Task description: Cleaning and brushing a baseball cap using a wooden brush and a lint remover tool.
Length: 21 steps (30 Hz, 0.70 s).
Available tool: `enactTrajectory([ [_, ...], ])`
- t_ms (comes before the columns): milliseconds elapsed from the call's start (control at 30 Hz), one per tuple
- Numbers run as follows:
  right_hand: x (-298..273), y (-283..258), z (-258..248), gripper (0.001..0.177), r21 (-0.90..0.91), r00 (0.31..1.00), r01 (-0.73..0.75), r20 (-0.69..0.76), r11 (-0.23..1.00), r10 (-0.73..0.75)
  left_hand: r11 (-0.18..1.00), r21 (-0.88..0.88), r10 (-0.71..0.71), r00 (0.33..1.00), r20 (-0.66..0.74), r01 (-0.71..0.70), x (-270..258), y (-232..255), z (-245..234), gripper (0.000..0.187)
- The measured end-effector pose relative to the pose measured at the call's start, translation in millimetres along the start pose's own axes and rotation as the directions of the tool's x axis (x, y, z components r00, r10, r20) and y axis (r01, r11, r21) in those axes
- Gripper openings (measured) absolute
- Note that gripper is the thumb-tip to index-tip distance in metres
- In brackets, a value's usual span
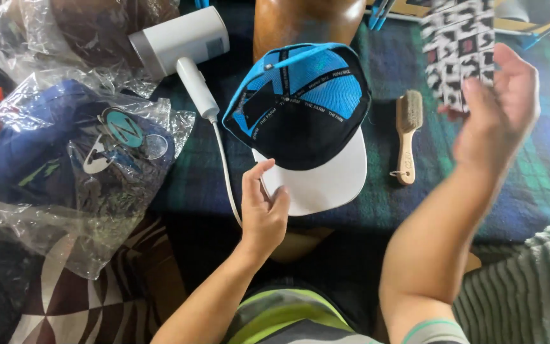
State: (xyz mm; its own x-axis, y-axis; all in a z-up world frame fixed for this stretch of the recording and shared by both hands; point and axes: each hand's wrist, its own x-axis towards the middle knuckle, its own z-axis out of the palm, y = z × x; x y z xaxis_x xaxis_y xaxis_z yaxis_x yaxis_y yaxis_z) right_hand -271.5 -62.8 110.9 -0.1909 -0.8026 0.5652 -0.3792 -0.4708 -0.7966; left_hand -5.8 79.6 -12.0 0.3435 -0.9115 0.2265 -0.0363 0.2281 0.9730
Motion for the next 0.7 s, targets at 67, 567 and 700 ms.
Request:
enactTrajectory([
  [67,-13.9,-4.8,-17.5,0.041,0.144,0.954,0.070,0.281,0.987,-0.108,0.996,0.045,0.080,0.997,0.012,-0.081,-1.6,-2.6,0.9,0.045],
  [567,-30.4,-34.9,43.6,0.033,-0.268,0.768,0.390,0.622,0.881,-0.151,0.976,0.193,0.096,0.995,0.030,-0.100,-0.4,-7.8,-21.6,0.057],
  [700,-34.0,-41.2,46.0,0.033,-0.301,0.766,0.396,0.629,0.868,-0.132,0.956,0.266,0.131,0.991,0.007,-0.128,-3.5,-10.1,-24.6,0.059],
])
